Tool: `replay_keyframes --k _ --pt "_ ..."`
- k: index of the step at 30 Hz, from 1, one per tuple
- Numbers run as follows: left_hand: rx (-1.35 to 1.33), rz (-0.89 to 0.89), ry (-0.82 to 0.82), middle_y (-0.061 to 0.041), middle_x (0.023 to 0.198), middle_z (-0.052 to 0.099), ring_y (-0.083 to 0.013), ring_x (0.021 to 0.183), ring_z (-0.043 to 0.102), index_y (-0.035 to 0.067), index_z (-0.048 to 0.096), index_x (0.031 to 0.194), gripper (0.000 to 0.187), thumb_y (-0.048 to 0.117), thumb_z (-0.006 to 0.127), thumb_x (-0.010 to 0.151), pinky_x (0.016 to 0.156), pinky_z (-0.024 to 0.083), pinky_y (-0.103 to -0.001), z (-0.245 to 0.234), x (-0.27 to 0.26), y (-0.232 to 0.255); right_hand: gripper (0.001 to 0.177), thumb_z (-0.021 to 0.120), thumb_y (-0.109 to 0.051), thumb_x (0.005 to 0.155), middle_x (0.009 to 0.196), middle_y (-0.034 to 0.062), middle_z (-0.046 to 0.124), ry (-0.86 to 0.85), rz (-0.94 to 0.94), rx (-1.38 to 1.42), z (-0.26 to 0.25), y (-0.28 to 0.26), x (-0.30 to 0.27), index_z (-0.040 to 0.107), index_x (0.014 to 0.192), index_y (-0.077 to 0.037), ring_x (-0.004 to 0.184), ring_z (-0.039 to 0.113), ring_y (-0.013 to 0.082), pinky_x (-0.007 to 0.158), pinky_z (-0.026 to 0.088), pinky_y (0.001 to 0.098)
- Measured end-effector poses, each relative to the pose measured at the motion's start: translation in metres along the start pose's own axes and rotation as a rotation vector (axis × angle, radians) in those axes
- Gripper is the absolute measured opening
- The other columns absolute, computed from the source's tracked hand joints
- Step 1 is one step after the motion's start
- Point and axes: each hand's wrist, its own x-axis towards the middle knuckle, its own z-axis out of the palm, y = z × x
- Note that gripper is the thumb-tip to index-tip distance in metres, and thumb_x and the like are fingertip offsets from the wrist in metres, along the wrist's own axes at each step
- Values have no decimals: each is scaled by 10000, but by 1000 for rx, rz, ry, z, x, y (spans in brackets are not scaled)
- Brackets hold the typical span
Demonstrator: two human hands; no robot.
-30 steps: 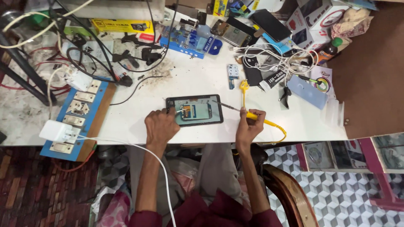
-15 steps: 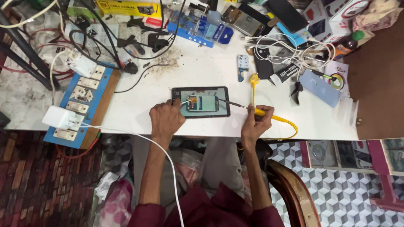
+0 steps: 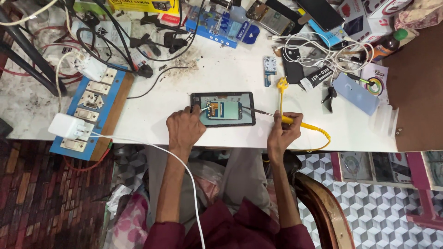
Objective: The person uses a soldering iron and tweezers to work on a small circuit board placed on a tablet. They repeatedly apply heat to specific points on the board while holding it steady with the tweezers.
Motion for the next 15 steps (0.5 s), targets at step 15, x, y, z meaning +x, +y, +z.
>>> replay_keyframes --k 15 --pt "-19 3 30 -193 719 683 -349 583 683 21 698 846 191 62 607 683 571 552 -431 2 0 0 229 670 -106 1052 683 -2 517 -34 -33 -19 1 -2 1 476 971 -16 557 387 30 488 287 239"
